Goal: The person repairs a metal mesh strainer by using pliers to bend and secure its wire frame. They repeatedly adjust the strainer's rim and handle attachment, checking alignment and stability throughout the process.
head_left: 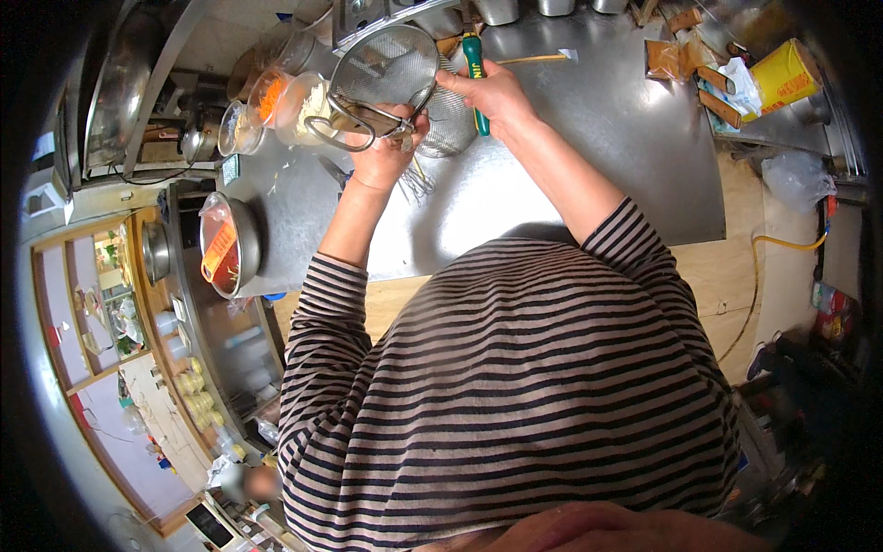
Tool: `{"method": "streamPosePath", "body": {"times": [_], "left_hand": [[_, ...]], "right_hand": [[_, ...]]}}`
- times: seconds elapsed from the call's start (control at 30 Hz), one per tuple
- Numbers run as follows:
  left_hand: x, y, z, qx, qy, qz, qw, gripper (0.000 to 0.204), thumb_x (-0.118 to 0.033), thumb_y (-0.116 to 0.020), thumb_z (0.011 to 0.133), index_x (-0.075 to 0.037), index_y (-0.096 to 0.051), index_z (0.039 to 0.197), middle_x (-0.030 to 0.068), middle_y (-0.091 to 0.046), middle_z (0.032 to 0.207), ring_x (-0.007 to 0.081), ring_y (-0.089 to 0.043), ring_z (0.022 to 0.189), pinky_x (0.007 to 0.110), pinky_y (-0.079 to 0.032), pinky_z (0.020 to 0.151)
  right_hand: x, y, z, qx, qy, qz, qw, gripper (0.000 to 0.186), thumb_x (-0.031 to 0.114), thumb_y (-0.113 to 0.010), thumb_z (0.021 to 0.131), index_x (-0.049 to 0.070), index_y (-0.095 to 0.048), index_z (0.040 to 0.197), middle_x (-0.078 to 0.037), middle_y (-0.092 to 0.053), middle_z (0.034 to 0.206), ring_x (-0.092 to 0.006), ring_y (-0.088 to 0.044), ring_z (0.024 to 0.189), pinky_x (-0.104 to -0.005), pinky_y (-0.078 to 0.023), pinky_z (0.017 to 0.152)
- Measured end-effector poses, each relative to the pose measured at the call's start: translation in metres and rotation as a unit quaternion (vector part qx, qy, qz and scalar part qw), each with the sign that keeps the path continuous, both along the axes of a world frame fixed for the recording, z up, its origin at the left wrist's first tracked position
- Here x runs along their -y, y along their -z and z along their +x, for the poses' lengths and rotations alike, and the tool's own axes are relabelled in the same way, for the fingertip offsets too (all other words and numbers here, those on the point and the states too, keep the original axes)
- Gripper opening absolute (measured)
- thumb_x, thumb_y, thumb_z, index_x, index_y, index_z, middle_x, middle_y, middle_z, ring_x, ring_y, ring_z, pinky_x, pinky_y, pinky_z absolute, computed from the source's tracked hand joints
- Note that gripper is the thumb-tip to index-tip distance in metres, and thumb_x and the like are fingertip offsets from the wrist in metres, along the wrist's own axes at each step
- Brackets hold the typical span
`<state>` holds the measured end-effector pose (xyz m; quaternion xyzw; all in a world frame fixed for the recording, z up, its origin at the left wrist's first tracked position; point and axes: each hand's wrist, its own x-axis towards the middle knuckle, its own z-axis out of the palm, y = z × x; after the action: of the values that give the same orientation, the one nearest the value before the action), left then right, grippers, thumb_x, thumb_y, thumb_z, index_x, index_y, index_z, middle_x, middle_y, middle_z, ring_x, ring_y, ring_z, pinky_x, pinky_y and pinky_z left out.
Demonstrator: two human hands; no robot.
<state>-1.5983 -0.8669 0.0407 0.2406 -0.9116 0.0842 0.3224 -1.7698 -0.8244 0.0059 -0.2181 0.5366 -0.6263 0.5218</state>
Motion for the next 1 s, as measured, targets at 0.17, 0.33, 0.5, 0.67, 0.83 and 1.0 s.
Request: {"method": "streamPosePath", "body": {"times": [0.17, 0.33, 0.5, 0.67, 0.83, 1.0], "left_hand": [[0.004, 0.0, -0.002, 0.031, 0.027, -0.003, 0.999, 0.024, -0.023, -0.069, 0.08, -0.01, -0.055, 0.065, 0.0073, -0.059, 0.062, 0.0284, -0.058, 0.056, 0.04, -0.046, 0.052], [0.005, -0.001, 0.0, 0.032, 0.038, 0.008, 0.999, 0.021, -0.023, -0.069, 0.08, -0.01, -0.058, 0.068, 0.0085, -0.06, 0.064, 0.029, -0.06, 0.059, 0.04, -0.047, 0.054], [0.002, -0.003, 0.0, 0.035, 0.028, 0.012, 0.999, 0.017, -0.015, -0.07, 0.077, -0.008, -0.057, 0.068, 0.0096, -0.06, 0.064, 0.0299, -0.059, 0.058, 0.04, -0.047, 0.054], [0.004, -0.003, -0.002, 0.032, 0.043, 0.017, 0.998, 0.02, -0.016, -0.07, 0.076, -0.008, -0.054, 0.067, 0.0099, -0.058, 0.061, 0.03, -0.058, 0.056, 0.04, -0.046, 0.052], [0.006, -0.002, -0.002, 0.034, 0.048, 0.007, 0.998, 0.022, -0.018, -0.068, 0.077, -0.009, -0.052, 0.066, 0.0102, -0.056, 0.058, 0.0296, -0.057, 0.055, 0.041, -0.046, 0.053], [0.006, -0.003, 0.0, 0.047, 0.046, 0.015, 0.998, 0.02, -0.014, -0.069, 0.075, -0.008, -0.053, 0.067, 0.0103, -0.057, 0.061, 0.0305, -0.057, 0.057, 0.041, -0.045, 0.052]], "right_hand": [[-0.001, 0.002, -0.006, -0.051, -0.005, -0.028, 0.998, 0.045, 0.035, -0.085, 0.069, 0.006, -0.058, 0.09, -0.002, -0.06, 0.081, -0.0128, -0.053, 0.075, -0.0269, -0.043, 0.069], [-0.024, 0.005, -0.016, -0.273, -0.025, -0.05, 0.96, 0.031, 0.021, -0.077, 0.073, 0.005, -0.064, 0.096, -0.004, -0.059, 0.092, -0.0162, -0.056, 0.089, -0.0283, -0.044, 0.074], [-0.087, 0.006, -0.024, -0.27, -0.137, -0.048, 0.952, 0.051, -0.005, -0.056, 0.067, 0.009, -0.065, 0.116, -0.005, -0.052, 0.101, -0.0161, -0.053, 0.088, -0.0256, -0.043, 0.069], [-0.116, -0.005, -0.032, -0.044, -0.305, 0.056, 0.95, 0.068, -0.01, -0.048, 0.062, 0.01, -0.06, 0.125, -0.001, -0.05, 0.087, -0.011, -0.046, 0.07, -0.023, -0.037, 0.058], [-0.11, -0.008, -0.031, 0.017, -0.347, 0.053, 0.936, 0.066, -0.008, -0.049, 0.062, 0.006, -0.058, 0.126, -0.004, -0.053, 0.085, -0.0107, -0.048, 0.068, -0.022, -0.037, 0.057], [-0.108, -0.012, -0.032, 0.009, -0.347, 0.025, 0.938, 0.064, -0.006, -0.05, 0.059, 0.002, -0.06, 0.122, -0.01, -0.058, 0.096, -0.0185, -0.055, 0.094, -0.0241, -0.045, 0.07]]}}
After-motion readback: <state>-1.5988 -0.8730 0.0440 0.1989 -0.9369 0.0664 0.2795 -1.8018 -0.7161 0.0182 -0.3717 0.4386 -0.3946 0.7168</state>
